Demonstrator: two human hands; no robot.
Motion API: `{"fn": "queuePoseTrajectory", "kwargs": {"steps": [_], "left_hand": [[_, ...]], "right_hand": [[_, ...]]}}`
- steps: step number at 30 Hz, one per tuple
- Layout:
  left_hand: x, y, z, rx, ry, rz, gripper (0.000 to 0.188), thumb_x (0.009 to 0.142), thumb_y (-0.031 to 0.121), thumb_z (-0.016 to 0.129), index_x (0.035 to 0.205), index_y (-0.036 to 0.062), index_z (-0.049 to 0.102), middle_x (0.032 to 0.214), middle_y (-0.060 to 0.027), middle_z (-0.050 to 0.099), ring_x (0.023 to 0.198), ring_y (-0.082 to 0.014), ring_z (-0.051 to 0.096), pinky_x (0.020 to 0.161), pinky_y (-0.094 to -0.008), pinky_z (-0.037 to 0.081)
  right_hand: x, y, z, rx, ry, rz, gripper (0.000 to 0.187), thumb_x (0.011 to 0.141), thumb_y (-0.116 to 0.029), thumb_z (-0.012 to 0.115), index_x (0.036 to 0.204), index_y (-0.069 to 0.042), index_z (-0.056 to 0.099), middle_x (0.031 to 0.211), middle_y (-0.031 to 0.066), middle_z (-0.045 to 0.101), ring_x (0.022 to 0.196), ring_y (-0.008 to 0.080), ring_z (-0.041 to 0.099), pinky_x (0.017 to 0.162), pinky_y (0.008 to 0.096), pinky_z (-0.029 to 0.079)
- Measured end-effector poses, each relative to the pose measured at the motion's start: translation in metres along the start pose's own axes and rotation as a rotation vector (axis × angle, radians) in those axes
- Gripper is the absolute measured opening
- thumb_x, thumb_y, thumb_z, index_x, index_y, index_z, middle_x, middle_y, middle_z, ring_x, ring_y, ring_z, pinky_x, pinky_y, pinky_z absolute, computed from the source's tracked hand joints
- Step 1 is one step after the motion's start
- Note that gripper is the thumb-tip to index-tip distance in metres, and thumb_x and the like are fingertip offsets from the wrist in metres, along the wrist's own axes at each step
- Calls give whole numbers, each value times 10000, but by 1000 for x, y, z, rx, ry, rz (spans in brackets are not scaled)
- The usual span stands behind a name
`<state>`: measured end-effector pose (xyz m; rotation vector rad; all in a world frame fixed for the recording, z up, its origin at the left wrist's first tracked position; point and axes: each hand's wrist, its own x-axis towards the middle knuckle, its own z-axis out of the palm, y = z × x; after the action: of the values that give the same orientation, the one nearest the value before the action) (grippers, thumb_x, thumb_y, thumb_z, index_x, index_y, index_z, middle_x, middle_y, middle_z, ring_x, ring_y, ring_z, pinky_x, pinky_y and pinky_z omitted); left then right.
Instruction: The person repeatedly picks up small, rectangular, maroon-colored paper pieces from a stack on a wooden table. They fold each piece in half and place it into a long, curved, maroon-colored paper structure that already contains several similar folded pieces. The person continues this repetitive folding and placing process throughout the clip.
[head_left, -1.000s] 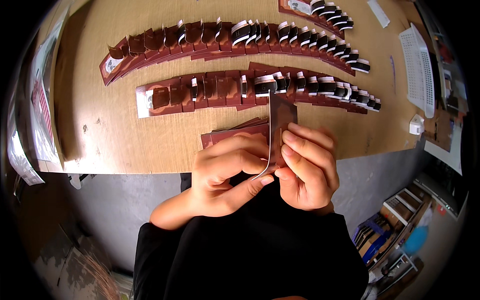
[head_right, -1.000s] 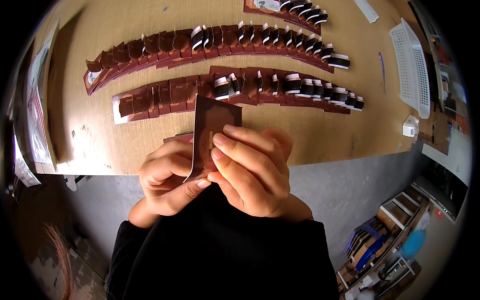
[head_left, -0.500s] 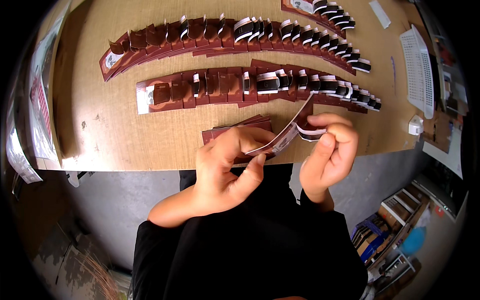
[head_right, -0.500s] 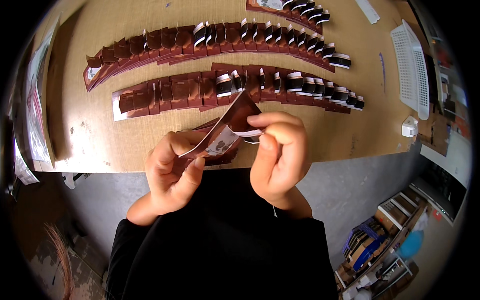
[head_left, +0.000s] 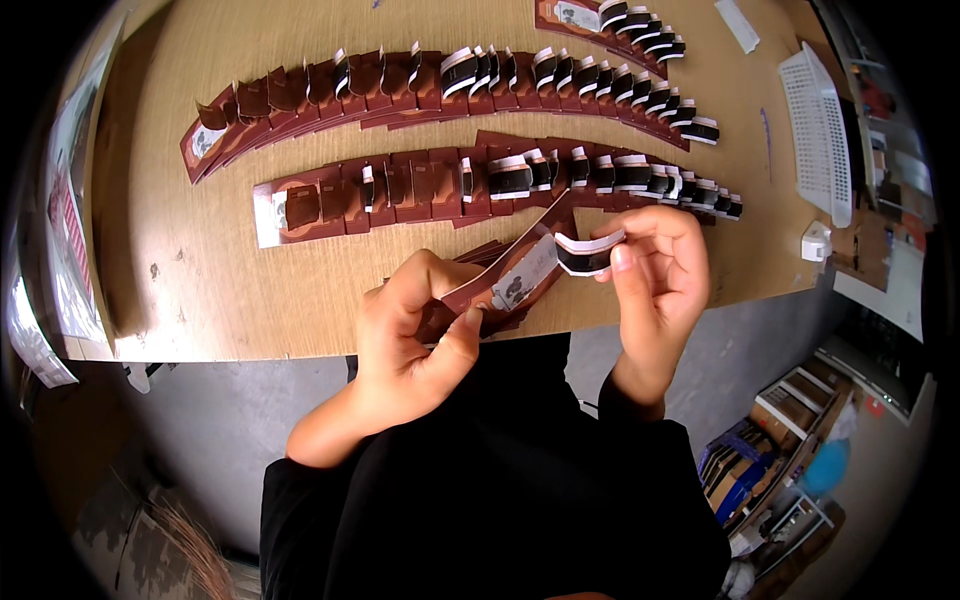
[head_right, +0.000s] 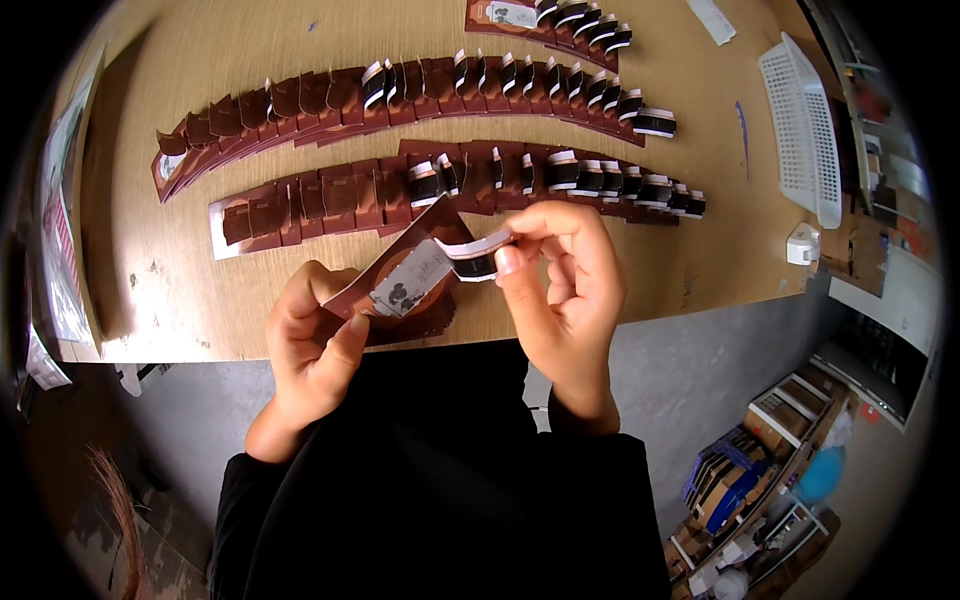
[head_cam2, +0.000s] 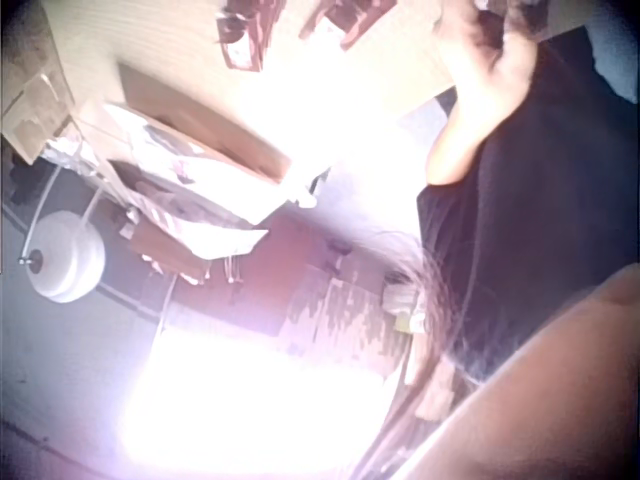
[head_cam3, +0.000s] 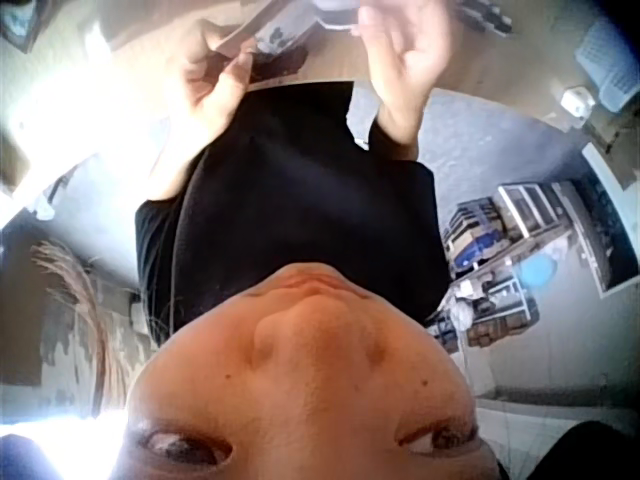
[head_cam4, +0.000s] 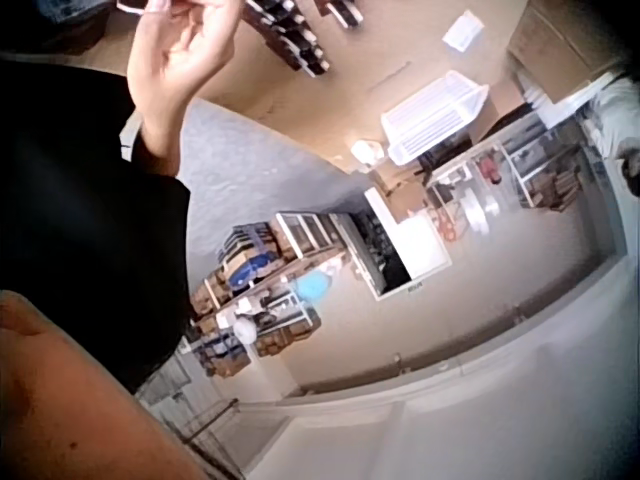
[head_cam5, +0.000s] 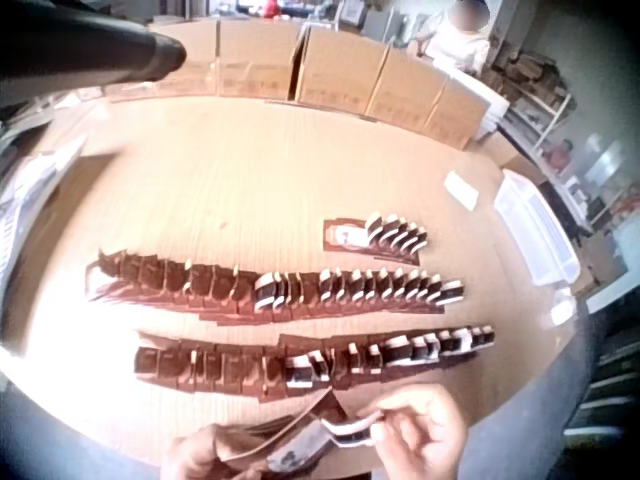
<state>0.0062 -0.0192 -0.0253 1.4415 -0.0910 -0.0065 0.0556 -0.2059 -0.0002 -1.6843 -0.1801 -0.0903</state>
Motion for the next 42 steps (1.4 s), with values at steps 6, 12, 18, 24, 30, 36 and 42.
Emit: {"fn": "queuePoseTrajectory", "kwargs": {"steps": [6,12,18,24,30,36,42], "left_hand": [[2,6,-8,-76,-2,-2,56,814,-3,510,858,-12,476,834,-65,591,661,-54,493,599,-187,415],[9,14,-12,-341,85,-20,235,829,-16,499,1028,6,377,1025,-129,542,700,-98,496,672,-226,436],[-6,6,-28,-220,37,-17,218,820,-43,487,1027,-8,428,1027,-116,540,729,-94,497,693,-228,437],[-12,2,-35,-240,90,-41,194,822,-43,484,1011,-13,450,1017,-117,540,729,-100,508,705,-248,453],[-18,0,-40,-81,78,-71,144,791,-39,517,932,-19,504,924,-107,587,743,-111,539,699,-240,452],[-19,0,-44,785,-19,209,588,562,263,774,1052,33,545,1033,-97,541,876,-275,490,773,-365,400],[-24,-7,-34,1005,-68,26,843,475,328,788,1203,43,472,1122,-117,465,997,-327,433,869,-424,375]], "right_hand": [[31,-8,-17,-85,-330,-96,139,739,71,579,874,44,565,791,52,558,695,74,486,620,198,388],[111,-15,-26,-30,-482,91,67,814,-11,537,868,6,573,745,33,585,610,42,511,535,145,404],[225,25,-25,-282,-369,165,68,772,0,575,840,4,571,764,63,607,678,117,576,623,236,471],[251,52,-36,-618,-376,152,106,809,-80,556,873,-24,619,832,39,642,744,63,571,663,187,437],[254,72,-44,-859,-251,-75,93,785,-78,577,845,-34,632,790,1,619,673,56,520,609,190,403],[219,48,-34,-827,-87,-462,91,780,-97,599,859,-65,632,911,-18,605,799,75,494,679,214,370],[123,-7,-5,-760,-328,-573,119,778,18,569,894,-2,588,1028,85,570,960,150,519,806,255,396]]}}
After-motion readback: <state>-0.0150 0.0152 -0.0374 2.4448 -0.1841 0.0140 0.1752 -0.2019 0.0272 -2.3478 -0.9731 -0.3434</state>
